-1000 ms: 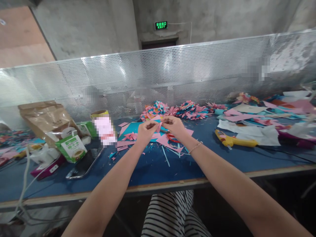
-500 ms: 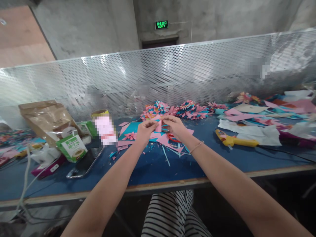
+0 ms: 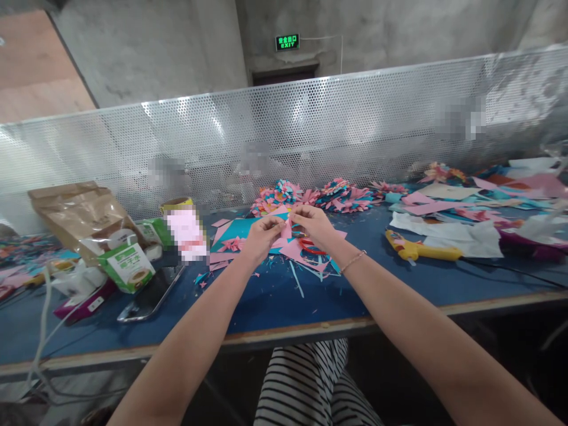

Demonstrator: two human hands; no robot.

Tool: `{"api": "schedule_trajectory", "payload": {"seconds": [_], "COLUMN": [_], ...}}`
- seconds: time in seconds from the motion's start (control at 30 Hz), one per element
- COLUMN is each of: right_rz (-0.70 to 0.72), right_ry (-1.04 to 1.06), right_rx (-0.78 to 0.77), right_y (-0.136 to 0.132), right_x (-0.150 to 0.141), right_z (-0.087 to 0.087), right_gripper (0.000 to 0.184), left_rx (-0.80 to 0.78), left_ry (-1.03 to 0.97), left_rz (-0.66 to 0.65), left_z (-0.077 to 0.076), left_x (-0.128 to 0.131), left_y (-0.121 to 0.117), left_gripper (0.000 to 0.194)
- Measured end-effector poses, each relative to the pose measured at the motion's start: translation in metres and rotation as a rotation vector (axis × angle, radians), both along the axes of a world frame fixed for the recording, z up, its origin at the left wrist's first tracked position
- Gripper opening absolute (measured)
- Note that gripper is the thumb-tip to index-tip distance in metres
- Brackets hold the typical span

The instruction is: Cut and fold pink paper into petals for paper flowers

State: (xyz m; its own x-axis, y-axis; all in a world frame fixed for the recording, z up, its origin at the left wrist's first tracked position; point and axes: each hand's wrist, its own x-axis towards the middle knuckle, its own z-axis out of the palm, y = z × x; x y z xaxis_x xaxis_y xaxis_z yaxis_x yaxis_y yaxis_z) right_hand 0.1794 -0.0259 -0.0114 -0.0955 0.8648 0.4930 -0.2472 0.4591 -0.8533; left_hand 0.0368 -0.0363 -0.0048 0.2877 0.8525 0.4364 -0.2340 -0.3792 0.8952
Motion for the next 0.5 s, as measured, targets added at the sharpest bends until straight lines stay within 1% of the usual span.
{"api": "schedule_trajectory", "payload": {"seconds": [0.1,0.23,0.4,0.5], "right_rz": [-0.025,-0.033,-0.041,-0.073], "right_ry": [-0.044,-0.083,-0.113,-0.126], "right_rx": [0.001,0.018,0.058,0.096], "right_y": [-0.0002,-0.0015,-0.0034,-0.0024], "right_x": [0.0005,0.001,0.0017,0.0017], "right_z": [0.0004,0.0009,0.002,0.0017], "right_gripper": [0.016,0.013,0.012,0.012], "left_rx": [0.019,0.042,0.056,0.047], "left_ry": [-0.001,0.005,0.027,0.021], "left_rz": [0.011,-0.015,-0.002,0.006], "left_z": [0.0,-0.0012,-0.0035,-0.0037], "left_x": [-0.0009,-0.0026,-0.0038,-0.0035], "left_y": [0.0006,0.0032,0.006,0.0063], "left_gripper": [0.014,0.013,0.01,0.013]}}
